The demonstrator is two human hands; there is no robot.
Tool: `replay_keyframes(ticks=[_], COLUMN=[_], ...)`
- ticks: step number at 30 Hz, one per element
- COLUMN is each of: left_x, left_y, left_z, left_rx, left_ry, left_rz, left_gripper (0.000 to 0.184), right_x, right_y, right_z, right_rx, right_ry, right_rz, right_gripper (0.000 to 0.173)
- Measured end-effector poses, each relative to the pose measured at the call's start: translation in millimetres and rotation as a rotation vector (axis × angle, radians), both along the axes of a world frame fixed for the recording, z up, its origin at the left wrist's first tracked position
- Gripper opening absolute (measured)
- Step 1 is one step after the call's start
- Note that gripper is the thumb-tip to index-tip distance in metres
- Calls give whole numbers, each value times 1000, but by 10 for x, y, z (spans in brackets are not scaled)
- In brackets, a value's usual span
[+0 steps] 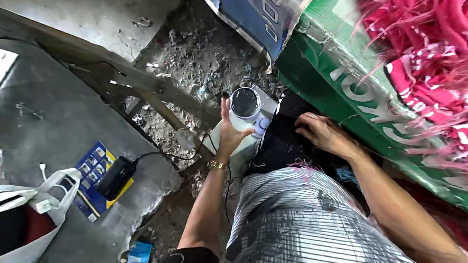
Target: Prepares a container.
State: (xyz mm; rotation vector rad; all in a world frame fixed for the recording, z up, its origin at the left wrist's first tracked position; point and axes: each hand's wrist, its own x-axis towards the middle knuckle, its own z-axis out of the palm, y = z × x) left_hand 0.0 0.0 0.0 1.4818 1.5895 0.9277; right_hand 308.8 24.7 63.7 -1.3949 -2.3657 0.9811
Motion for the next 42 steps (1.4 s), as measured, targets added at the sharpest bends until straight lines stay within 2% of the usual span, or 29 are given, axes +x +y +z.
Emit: replay_keyframes(ticks=[4,7,9,11,13,15,17,18,20,22,24,27,33,35,38,40,42], left_x=[273,396,416,407,395,324,212,162,74,-45,-158,-290,-307,-296,-260,-248,-233], left_y=[194,357,381,377,353,276,299,364,546,705,839,973,966,935,895,845,738], left_z=[-231,-315,-338,-341,-328,-227,-157,-124,-32,35,89,110,58,7,-1,29,104], left_rx=[145,261,253,246,243,198,193,205,210,208,239,288,261,234,218,207,166], left_ry=[8,-38,-25,-28,-51,-6,51,68,110,151,175,143,92,78,61,64,87], left_rz=[114,170,184,198,200,144,140,173,273,332,369,396,430,439,427,421,387], left_gripper=[123,116,108,103,105,106,107,105,105,105,105,106,106,107,104,103,102], right_x=[313,471,452,247,-68,-396,-694,-841,-1116,-1318,-1440,-1499,-1524,-1547,-1495,-1398,-1311], right_y=[-269,-448,-516,-465,-303,-71,163,274,455,533,528,546,466,465,668,875,1027], right_z=[6,-13,-37,-25,-3,-90,-199,-224,-286,-410,-557,-675,-799,-785,-649,-624,-665], right_rx=[-37,-36,27,133,221,211,89,-8,-162,-222,-228,-241,-222,-242,-333,-402,-486], right_ry=[-85,-114,-39,41,32,-36,-135,-218,-380,-493,-529,-527,-538,-519,-441,-244,113], right_rz=[-93,-173,-222,-226,-118,34,173,234,330,364,346,343,336,320,242,128,-50], right_gripper=[18,17,15,16,16,16,19,25,50,72,70,51,66,67,77,73,65])
